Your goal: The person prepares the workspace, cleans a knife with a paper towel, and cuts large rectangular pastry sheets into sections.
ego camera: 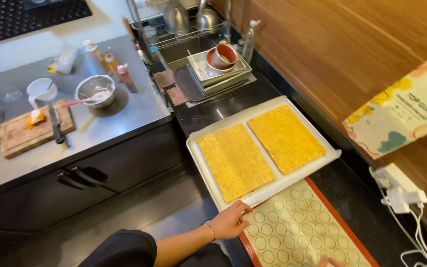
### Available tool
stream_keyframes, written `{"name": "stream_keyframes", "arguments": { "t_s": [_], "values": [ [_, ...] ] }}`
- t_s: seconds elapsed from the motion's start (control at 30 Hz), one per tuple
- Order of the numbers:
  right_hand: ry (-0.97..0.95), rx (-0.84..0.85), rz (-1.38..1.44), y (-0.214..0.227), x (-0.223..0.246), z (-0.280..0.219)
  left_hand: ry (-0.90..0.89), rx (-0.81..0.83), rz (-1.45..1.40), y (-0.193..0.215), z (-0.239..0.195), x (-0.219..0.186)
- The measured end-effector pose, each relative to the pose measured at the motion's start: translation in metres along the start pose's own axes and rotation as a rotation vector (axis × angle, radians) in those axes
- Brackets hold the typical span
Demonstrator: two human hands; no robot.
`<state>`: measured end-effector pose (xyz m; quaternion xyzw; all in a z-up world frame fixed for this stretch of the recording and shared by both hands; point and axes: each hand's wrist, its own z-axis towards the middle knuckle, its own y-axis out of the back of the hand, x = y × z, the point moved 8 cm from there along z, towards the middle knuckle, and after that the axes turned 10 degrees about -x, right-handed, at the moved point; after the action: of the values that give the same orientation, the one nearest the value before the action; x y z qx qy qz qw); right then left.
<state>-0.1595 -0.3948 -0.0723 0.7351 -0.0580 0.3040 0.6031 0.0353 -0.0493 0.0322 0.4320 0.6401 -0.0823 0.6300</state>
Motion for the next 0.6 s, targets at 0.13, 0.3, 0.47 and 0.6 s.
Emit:
{"name": "stream_keyframes", "arguments": {
  "t_s": [0.13, 0.3, 0.47, 0.6],
  "values": [
    [0.043, 0.08, 0.109, -0.013, 0.141, -0.051, 0.049, -0.267, -0.097, 0.061, -0.003, 0.005],
    [0.34, 0.364, 0.37, -0.063, 0.303, -0.134, 0.224, -0.618, -0.278, 0.152, -0.007, 0.044],
    [0.588, 0.452, 0.455, -0.176, 0.393, -0.158, 0.099, -0.774, -0.309, 0.242, -0.005, 0.107],
    [0.687, 0.507, 0.484, -0.2, 0.493, -0.197, 0.145, -0.83, -0.468, 0.314, -0.034, 0.158]
  ]
}}
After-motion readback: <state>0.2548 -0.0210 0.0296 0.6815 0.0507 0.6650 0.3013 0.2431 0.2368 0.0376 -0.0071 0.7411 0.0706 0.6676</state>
